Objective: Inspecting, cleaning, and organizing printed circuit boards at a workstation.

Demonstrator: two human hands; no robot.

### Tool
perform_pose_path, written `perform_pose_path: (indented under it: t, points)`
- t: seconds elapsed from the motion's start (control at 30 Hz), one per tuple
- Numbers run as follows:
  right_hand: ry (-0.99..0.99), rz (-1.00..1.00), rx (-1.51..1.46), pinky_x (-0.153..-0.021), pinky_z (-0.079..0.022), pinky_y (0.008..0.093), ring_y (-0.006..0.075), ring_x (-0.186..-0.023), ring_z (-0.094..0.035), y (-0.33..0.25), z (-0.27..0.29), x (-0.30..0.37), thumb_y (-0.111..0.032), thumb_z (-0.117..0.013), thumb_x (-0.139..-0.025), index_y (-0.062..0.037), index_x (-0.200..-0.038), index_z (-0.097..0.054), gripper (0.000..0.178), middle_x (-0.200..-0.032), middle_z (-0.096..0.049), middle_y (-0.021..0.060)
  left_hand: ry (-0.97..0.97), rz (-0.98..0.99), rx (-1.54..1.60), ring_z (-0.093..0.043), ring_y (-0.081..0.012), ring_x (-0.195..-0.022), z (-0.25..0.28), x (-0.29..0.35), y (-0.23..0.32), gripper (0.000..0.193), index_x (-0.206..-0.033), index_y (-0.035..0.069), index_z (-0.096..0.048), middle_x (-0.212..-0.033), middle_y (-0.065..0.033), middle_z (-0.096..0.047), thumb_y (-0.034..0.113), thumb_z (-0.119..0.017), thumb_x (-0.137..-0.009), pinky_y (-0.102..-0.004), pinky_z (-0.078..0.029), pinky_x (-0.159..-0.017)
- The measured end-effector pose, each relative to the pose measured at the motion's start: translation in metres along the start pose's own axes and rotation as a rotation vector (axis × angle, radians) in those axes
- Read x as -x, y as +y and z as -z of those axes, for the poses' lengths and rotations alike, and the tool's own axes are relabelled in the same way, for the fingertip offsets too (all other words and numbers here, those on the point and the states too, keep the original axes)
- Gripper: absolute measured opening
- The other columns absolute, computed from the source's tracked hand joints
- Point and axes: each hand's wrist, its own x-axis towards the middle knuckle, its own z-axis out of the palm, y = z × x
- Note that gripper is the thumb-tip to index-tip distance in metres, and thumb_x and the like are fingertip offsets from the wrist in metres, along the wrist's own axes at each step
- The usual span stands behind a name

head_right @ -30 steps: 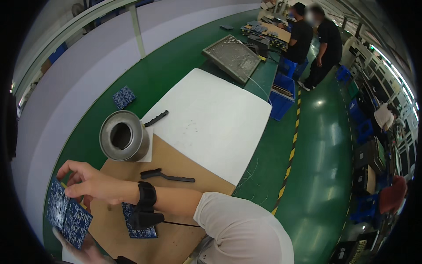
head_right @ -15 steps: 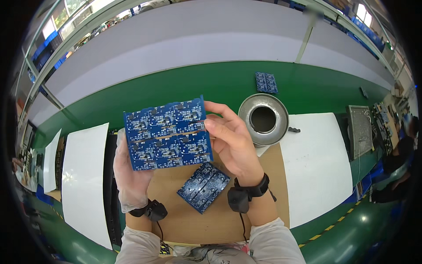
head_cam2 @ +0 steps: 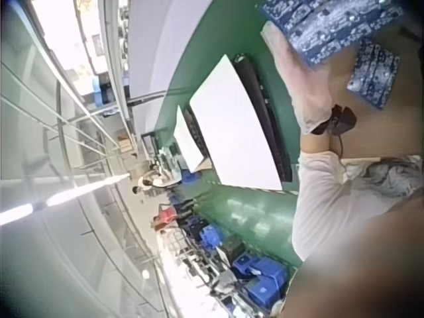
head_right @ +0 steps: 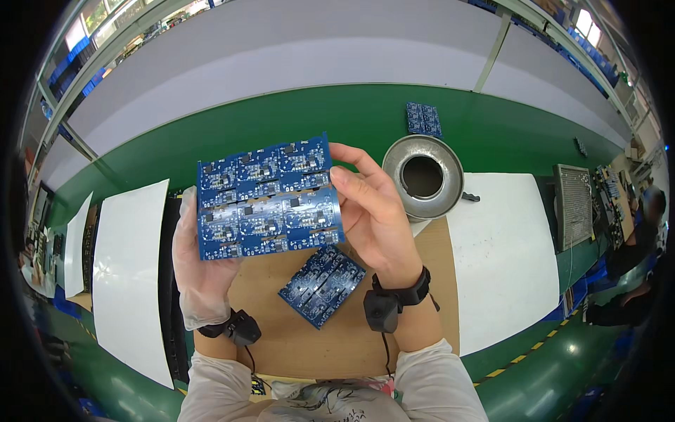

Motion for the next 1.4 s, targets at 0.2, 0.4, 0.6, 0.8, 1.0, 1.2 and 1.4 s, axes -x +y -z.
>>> perform_pose_path:
  t: [0.2, 0.4, 0.6, 0.8, 1.0, 1.2, 1.4]
  points:
    - [-0.024, 0.007, 0.041, -0.082, -0.05, 0.0299, 0.0173, -0.099, -0.059, 0.01, -0.003, -0.007, -0.014, -0.049, -0.091, 0.0002, -0.124, -0.042, 0.037, -0.111, -0.058, 0.0115, -0.035, 0.0, 0.031, -0.057, -0.0141, -0.098, 0.012, 0.003, 0.013, 0.03, -0.117, 0.007, -0.05, -0.107, -0.0042, -0.058, 0.025, -0.045, -0.093, -0.0312, -0.048, -0.083]
    - [0.056, 0.421, 1.093, -0.093, -0.04, 0.0313, 0.0194, -0.115, -0.047, -0.016, 0.013, 0.004, -0.019, -0.067, -0.08, -0.0046, -0.126, -0.045, 0.053, -0.126, -0.049, 0.0091, -0.012, -0.236, -0.431, -0.057, -0.0137, -0.095, -0.017, 0.004, 0.0, 0.063, -0.133, -0.004, -0.036, -0.106, -0.0072, -0.059, 0.026, -0.058, -0.082, -0.028, -0.046, -0.082]
    - [-0.556, 0.629, 1.2, -0.082, -0.043, 0.0409, 0.0337, -0.099, -0.053, 0.015, -0.009, 0.004, -0.01, -0.066, -0.072, -0.0062, -0.121, -0.048, 0.052, -0.109, -0.053, 0.0155, -0.271, -0.035, -0.787, -0.057, -0.0166, -0.088, 0.011, 0.003, 0.003, 0.078, -0.139, -0.002, -0.026, -0.093, -0.0085, -0.061, 0.02, -0.063, -0.074, -0.026, -0.041, -0.084]
    - [-0.684, 0.453, 1.084, -0.07, -0.045, 0.0384, 0.0324, -0.085, -0.055, 0.005, -0.007, 0.017, -0.001, -0.063, -0.07, -0.0027, -0.106, -0.051, 0.038, -0.093, -0.054, 0.016, -0.531, -0.005, -0.811, -0.049, -0.0224, -0.114, 0.023, -0.008, 0.006, 0.073, -0.142, 0.002, -0.019, -0.123, -0.0177, -0.05, 0.021, -0.05, -0.079, -0.03, -0.036, -0.097]
    - [-0.243, 0.774, 0.832, -0.068, -0.047, 0.0318, 0.0224, -0.081, -0.057, 0.017, -0.013, 0.015, -0.004, -0.064, -0.076, -0.0018, -0.105, -0.048, 0.033, -0.091, -0.055, 0.0098, -0.111, -0.187, -0.555, -0.045, -0.0229, -0.119, 0.064, -0.032, 0.059, 0.06, -0.144, 0.008, -0.019, -0.13, -0.0158, -0.046, 0.021, -0.036, -0.088, -0.035, -0.036, -0.1]
    - [0.027, 0.357, 0.151, -0.067, -0.049, 0.0242, 0.0087, -0.082, -0.054, 0.029, -0.015, 0.004, -0.018, -0.061, -0.086, -0.0023, -0.103, -0.044, 0.028, -0.095, -0.052, 0.0033, -0.711, 0.019, -0.405, -0.044, -0.0248, -0.12, 0.065, -0.042, 0.039, 0.054, -0.139, 0.005, -0.03, -0.132, -0.0164, -0.044, 0.022, -0.04, -0.089, -0.0388, -0.036, -0.1]
    - [-0.058, 0.155, 0.199, -0.063, -0.049, 0.0236, 0.0076, -0.081, -0.054, 0.012, -0.004, -0.003, -0.026, -0.056, -0.089, -0.004, -0.104, -0.045, 0.029, -0.099, -0.052, 0.0035, -0.322, -0.365, -0.96, -0.046, -0.0291, -0.115, 0.074, -0.029, 0.029, 0.051, -0.131, 0.003, -0.04, -0.129, -0.0178, -0.046, 0.032, -0.045, -0.089, -0.043, -0.039, -0.095]
